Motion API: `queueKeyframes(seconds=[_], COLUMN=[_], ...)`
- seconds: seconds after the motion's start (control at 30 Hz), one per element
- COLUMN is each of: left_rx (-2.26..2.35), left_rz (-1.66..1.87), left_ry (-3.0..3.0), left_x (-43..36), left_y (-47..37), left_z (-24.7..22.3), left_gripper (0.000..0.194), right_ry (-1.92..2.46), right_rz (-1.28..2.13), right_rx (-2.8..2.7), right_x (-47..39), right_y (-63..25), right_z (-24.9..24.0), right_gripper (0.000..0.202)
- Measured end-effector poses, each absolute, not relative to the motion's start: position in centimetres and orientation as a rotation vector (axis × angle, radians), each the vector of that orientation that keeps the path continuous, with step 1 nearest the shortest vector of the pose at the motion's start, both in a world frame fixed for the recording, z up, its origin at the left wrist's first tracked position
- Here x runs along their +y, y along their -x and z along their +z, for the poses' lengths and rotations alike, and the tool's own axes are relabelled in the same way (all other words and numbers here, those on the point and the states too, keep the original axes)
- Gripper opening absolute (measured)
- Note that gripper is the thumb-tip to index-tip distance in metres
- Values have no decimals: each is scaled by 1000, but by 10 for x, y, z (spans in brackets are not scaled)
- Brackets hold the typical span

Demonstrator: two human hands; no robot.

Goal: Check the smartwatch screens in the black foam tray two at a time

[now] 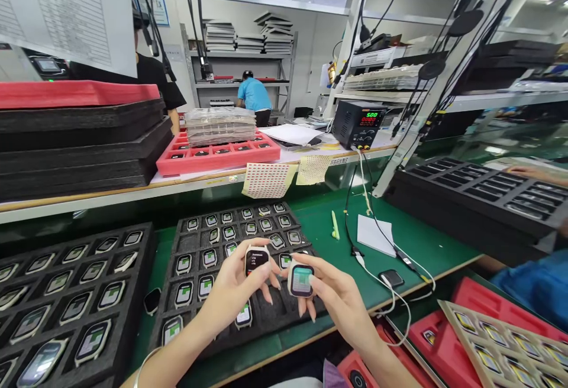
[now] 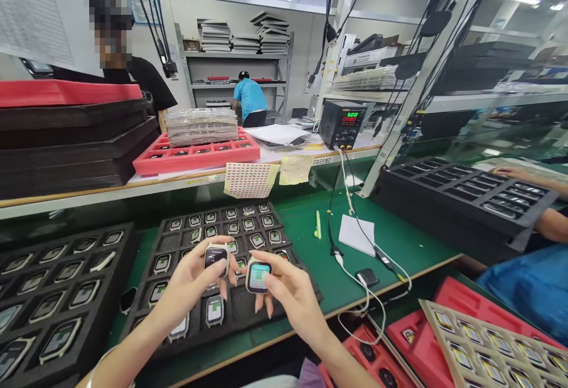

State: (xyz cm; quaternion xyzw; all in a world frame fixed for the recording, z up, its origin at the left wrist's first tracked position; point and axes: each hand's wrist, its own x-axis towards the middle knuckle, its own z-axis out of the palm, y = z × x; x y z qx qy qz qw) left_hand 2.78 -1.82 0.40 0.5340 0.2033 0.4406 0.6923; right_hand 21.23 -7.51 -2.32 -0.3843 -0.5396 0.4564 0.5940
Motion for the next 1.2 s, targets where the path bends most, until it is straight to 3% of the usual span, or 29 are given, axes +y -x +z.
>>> queueKeyframes(seconds=[0.13,0.47,0.87,1.2], left_rx=[436,371,501,380], left_rz=[1008,933,960,965], left_ry=[-1133,-1173,-1233,-1123], left_x=[-19,-19,-14,-22], left_y=[-29,-26,-30,-31], left_z=[4,3,0,-4], left_gripper=[51,51,35,58], right_ry=[836,876,828,845], right_rz=[1105,1096,1125,1101], right_rx=[-1262,-1264,-1303,-1278], right_x=[-77,-78,-80,-82], right_y=[-213,-218,-216,-219], right_z=[-24,-24,-27,-27], right_gripper=[34,39,39,48])
